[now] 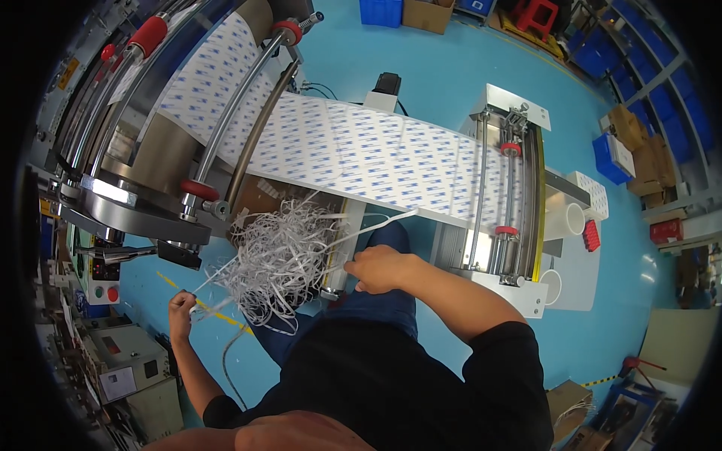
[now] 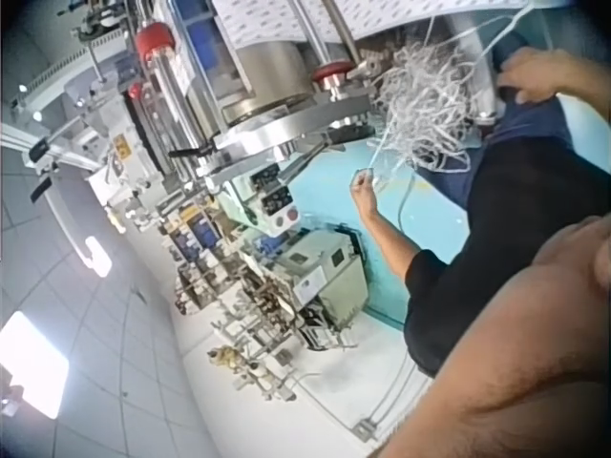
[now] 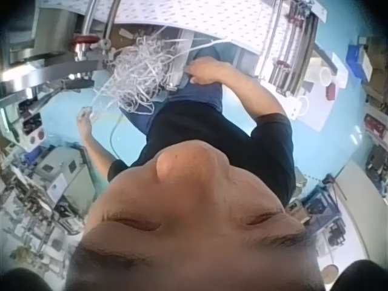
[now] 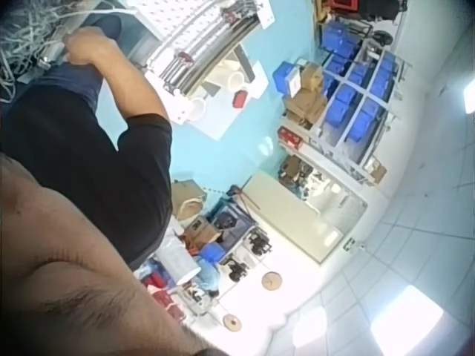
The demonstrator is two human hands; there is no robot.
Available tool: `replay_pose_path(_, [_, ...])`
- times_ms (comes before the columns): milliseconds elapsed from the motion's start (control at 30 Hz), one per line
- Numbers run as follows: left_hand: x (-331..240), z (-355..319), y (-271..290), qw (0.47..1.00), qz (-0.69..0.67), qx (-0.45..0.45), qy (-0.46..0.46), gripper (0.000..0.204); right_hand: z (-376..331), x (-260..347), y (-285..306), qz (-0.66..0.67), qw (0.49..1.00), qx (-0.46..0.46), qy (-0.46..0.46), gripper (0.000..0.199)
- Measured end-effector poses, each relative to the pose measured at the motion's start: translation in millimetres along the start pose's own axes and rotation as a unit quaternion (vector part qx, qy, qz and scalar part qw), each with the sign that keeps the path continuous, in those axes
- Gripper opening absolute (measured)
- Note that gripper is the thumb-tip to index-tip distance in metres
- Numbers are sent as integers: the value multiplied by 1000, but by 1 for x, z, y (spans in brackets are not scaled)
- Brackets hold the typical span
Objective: Peeling and collecting waste material from a roll of adhesive strips on a processing machine.
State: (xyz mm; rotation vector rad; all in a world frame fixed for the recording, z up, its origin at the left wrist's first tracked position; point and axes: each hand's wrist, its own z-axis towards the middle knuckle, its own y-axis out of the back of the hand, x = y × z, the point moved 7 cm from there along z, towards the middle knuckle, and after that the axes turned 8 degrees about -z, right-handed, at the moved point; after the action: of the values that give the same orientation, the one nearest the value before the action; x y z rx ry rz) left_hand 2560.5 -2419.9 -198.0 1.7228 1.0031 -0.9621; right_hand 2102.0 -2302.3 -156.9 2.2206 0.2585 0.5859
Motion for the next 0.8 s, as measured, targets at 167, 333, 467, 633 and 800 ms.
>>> replay_pose_path(167, [108,27,86,930,-338,-140,43,19,47,20,26,0,1000,-2,4,40])
replay_pose_path(333, [147,24,87,887,-420,-183,55,30,56,19,25,-5,1000,-2,7,40])
replay_pose_path(467, [164,20,95,833,-486,-250,82,33,56,21,26,-2,1000,-4,12,39])
replay_pose_path(633, [166,17,101,809,-492,-306,99,33,54,20,27,-2,1000,-9,9,39])
replay_pose_path(800, [166,3,107,794,-496,-337,97,34,44,48,42,-20,999,-32,-33,40])
